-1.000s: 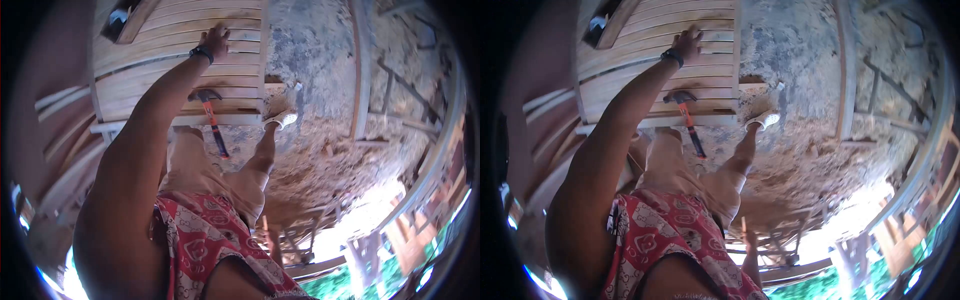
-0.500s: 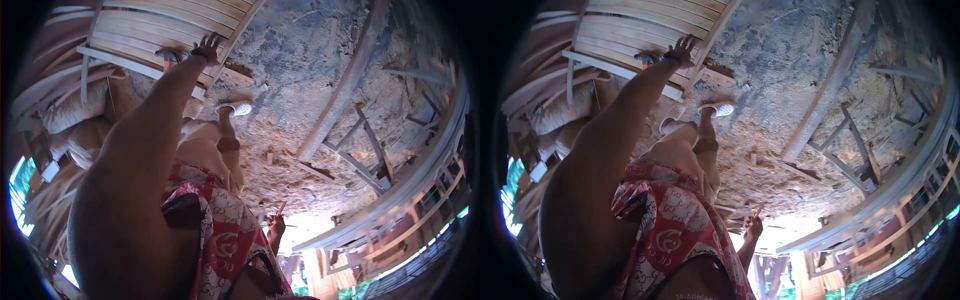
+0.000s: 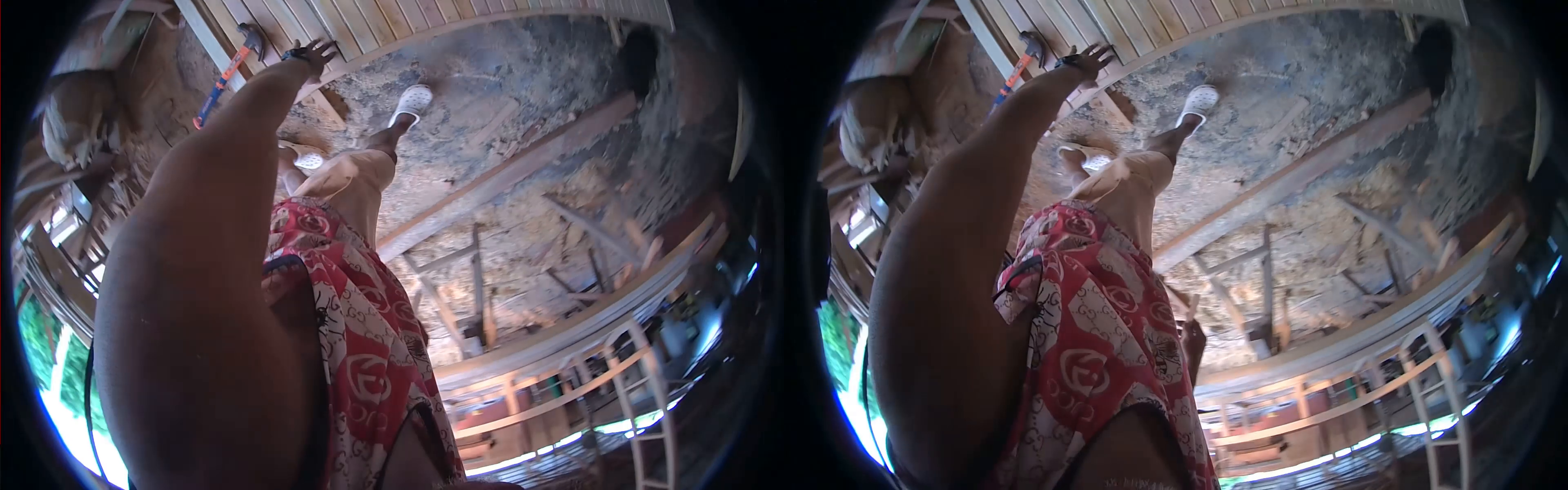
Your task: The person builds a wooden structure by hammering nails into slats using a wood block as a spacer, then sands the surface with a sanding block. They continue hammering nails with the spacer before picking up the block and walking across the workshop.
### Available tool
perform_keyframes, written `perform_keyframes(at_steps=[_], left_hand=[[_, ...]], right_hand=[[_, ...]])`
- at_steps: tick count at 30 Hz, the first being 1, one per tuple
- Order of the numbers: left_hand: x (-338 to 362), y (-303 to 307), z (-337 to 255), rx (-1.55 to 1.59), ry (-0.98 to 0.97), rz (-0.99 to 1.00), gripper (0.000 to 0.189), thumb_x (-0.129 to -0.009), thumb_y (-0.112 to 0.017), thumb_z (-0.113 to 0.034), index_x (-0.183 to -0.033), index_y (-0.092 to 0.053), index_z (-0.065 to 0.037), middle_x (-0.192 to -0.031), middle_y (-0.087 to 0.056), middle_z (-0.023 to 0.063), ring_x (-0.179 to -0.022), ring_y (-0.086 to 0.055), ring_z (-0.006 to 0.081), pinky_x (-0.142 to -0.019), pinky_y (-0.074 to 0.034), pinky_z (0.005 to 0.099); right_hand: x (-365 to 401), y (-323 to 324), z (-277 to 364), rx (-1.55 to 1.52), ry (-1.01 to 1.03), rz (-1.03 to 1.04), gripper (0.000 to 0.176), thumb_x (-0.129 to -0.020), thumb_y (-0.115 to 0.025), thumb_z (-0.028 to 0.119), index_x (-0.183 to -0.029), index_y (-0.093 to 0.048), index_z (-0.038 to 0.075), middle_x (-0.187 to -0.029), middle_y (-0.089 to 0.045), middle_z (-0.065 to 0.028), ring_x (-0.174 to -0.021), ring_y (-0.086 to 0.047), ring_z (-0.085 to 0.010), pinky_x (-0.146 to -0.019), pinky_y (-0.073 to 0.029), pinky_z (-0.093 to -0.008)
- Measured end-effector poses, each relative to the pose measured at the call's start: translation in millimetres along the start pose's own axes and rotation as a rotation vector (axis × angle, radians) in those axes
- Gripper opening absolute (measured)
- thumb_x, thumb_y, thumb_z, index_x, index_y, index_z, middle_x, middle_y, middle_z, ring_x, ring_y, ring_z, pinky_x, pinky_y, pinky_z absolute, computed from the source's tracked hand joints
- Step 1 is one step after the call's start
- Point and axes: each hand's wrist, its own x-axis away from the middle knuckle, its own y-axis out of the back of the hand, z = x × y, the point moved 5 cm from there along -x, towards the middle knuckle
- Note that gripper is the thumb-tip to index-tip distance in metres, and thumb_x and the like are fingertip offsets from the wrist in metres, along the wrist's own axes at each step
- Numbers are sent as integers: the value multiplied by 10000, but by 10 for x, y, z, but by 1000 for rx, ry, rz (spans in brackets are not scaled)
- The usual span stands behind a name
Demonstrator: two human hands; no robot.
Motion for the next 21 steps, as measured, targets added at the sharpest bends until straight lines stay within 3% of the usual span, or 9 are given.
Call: perform_keyframes(at_steps=[2, 3, 4, 6, 8, 11, 12, 14, 21], left_hand=[[-85, -38, -21, -6, 22, 65, 1036, -813, -755, -494, -1594, -107, -288, -1675, 37, -12, -1528, -103, 327, -1127, -243, 704], [126, 162, -155, 2, 27, -32, 890, -814, -737, -526, -1540, -344, -194, -1640, -231, 66, -1460, -324, 321, -1112, -345, 613], [140, 297, -313, 24, 37, -13, 890, -814, -737, -526, -1540, -344, -194, -1640, -231, 66, -1460, -324, 321, -1112, -345, 613], [83, 495, -552, 302, 0, 317, 690, -840, -679, -571, -1329, -614, -88, -1415, -563, 141, -1277, -555, 318, -1047, -440, 490], [153, 708, -932, 548, -20, 134, 630, -858, -623, -608, -1124, -726, -46, -1149, -709, 169, -1110, -656, 329, -984, -477, 424], [-83, 908, -1624, 703, -162, 32, 679, -854, -616, -632, -1211, -688, -59, -1229, -673, 184, -1163, -625, 353, -1017, -464, 446], [-119, 988, -1796, 790, -186, -36, 688, -853, -616, -635, -1230, -679, -64, -1238, -668, 186, -1171, -620, 359, -1026, -460, 445], [-113, 1210, -2076, 792, -229, -84, 704, -854, -613, -642, -1267, -661, -75, -1260, -656, 187, -1191, -606, 368, -1043, -453, 440], [-208, 710, -1951, 1059, 18, -128, 499, -931, -570, -504, -1229, -682, -120, -1179, -688, 175, -1099, -646, 362, -968, -486, 448]], right_hand=[[-359, 609, -17, -125, -197, 93, 329, -938, -630, 162, -1250, -636, 57, -1023, -721, -102, -725, -691, -164, -567, -549, -293], [-491, 951, -33, -146, -254, 107, 352, -931, -637, 160, -1269, -623, 60, -1025, -721, -104, -712, -688, -164, -556, -545, -289], [-646, 1304, 32, -173, -314, 118, 377, -925, -644, 158, -1288, -610, 63, -1028, -721, -106, -698, -685, -164, -544, -542, -285], [-973, 1957, 115, -202, -387, 99, 429, -911, -657, 154, -1325, -584, 70, -1032, -721, -110, -671, -679, -163, -520, -534, -277], [-1261, 2551, 213, -227, -460, 57, 484, -897, -670, 150, -1362, -558, 76, -1036, -721, -114, -644, -674, -162, -496, -527, -269], [-1669, 3334, 298, -352, -582, -55, 571, -876, -690, 145, -1418, -519, 86, -1042, -721, -120, -603, -665, -161, -461, -516, -257], [-1845, 3548, 240, -552, -583, -93, 706, -851, -703, 103, -1495, -413, 83, -1008, -721, -119, -552, -623, -136, -416, -455, -234], [-2165, 4001, 624, -616, -456, -132, 677, -830, -691, 24, -1462, -451, 58, -997, -723, -116, -457, -494, -99, -394, -363, -236], [-3726, 4740, 399, -488, -179, 79, 574, -874, -660, 3, -1423, -493, 31, -986, -716, -135, -562, -620, -127, -479, -470, -246]])
